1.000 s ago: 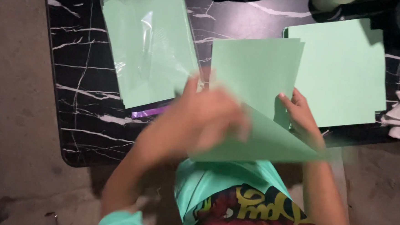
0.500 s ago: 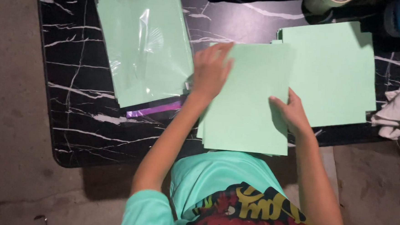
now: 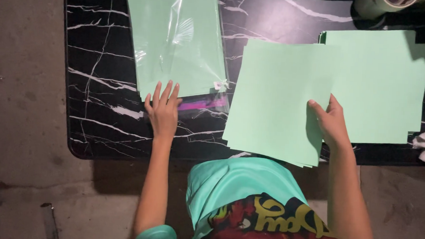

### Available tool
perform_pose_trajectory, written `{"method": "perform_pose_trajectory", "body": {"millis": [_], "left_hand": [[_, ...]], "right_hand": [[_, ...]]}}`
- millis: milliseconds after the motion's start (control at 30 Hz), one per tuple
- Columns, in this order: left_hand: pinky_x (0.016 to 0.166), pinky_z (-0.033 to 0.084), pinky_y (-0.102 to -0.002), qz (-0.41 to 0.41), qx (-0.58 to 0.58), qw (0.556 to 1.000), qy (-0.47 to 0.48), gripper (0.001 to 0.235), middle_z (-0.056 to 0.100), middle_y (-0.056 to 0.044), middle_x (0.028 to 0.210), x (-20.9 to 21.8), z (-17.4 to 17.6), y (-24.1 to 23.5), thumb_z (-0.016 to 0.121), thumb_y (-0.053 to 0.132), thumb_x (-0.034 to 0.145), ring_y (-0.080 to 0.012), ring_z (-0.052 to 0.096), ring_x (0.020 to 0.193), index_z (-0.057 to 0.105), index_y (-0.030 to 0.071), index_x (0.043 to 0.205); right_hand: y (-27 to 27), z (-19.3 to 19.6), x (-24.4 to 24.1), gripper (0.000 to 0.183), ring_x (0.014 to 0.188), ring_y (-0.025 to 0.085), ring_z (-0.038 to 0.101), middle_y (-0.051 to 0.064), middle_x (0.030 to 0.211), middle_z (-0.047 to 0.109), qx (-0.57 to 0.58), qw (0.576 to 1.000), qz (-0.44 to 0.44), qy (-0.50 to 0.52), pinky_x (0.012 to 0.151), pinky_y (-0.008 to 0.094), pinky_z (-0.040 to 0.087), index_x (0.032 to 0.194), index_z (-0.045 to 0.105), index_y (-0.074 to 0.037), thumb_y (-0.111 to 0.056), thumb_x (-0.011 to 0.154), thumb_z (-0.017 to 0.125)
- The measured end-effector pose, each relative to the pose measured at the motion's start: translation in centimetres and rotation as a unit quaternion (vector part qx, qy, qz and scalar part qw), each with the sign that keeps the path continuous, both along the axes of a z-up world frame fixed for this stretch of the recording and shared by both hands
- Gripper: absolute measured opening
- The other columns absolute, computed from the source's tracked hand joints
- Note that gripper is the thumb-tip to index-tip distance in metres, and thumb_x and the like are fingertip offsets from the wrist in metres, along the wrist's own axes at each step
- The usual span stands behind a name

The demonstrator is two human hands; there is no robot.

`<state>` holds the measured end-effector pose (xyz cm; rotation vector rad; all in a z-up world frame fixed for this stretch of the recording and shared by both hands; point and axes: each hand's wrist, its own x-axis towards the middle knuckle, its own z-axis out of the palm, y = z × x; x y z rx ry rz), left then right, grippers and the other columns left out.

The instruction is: The person organizes a stack of light green paper sheets on a black marble-patterned table. They separate the sheets from a plastic-wrapped package, align the edges, and fold the stack in half by hand.

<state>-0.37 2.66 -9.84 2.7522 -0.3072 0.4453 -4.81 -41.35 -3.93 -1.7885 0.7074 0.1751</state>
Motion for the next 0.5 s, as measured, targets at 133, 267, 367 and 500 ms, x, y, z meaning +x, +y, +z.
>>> {"method": "perform_pose_trajectory", "body": {"millis": [133, 267, 367, 500], "left_hand": [[0.117, 0.035, -0.047, -0.018, -0.014, 0.999, -0.033, 0.040, 0.073, -0.001, 0.132, 1.5, -1.9, 1.2, 0.070, 0.000, 0.095, -0.0243, 0.060, 0.137, 0.074, 0.019, 0.131], [0.112, 0.042, -0.045, -0.034, -0.038, 0.997, -0.064, 0.029, 0.079, -0.002, 0.113, 2.4, -0.7, 1.7, 0.076, -0.005, 0.089, -0.0223, 0.071, 0.119, 0.079, 0.016, 0.108], [0.107, 0.044, -0.044, -0.039, -0.054, 0.995, -0.079, 0.023, 0.078, -0.001, 0.101, 2.3, 1.0, 1.8, 0.082, -0.002, 0.084, -0.0200, 0.073, 0.105, 0.078, 0.016, 0.098], [0.099, 0.050, -0.041, -0.030, -0.069, 0.996, -0.049, 0.019, 0.074, -0.002, 0.085, 1.2, 3.2, 2.5, 0.086, 0.000, 0.079, -0.0201, 0.070, 0.090, 0.075, 0.013, 0.085]], "right_hand": [[-0.9, -1.2, -0.3, 0.046, 0.108, 0.020, 0.066, 0.013, 0.123, 0.070, 0.037, 0.996, 0.031, -0.071, 0.093, 0.036, 0.054, 0.140, 0.055, 0.001, -0.017, 0.099, 0.065], [-0.5, -0.2, -0.4, 0.046, 0.110, 0.020, 0.066, 0.014, 0.124, 0.069, 0.033, 0.997, 0.024, -0.060, 0.094, 0.036, 0.054, 0.141, 0.054, 0.000, -0.016, 0.099, 0.066], [-0.3, 0.2, -0.4, 0.046, 0.108, 0.021, 0.067, 0.015, 0.122, 0.069, 0.018, 0.999, 0.006, -0.035, 0.093, 0.037, 0.055, 0.140, 0.054, 0.000, -0.016, 0.098, 0.065], [-0.3, -0.2, -0.5, 0.048, 0.108, 0.022, 0.068, 0.016, 0.123, 0.069, 0.033, 0.999, -0.006, -0.024, 0.092, 0.038, 0.055, 0.140, 0.054, 0.000, -0.017, 0.097, 0.065]]}}
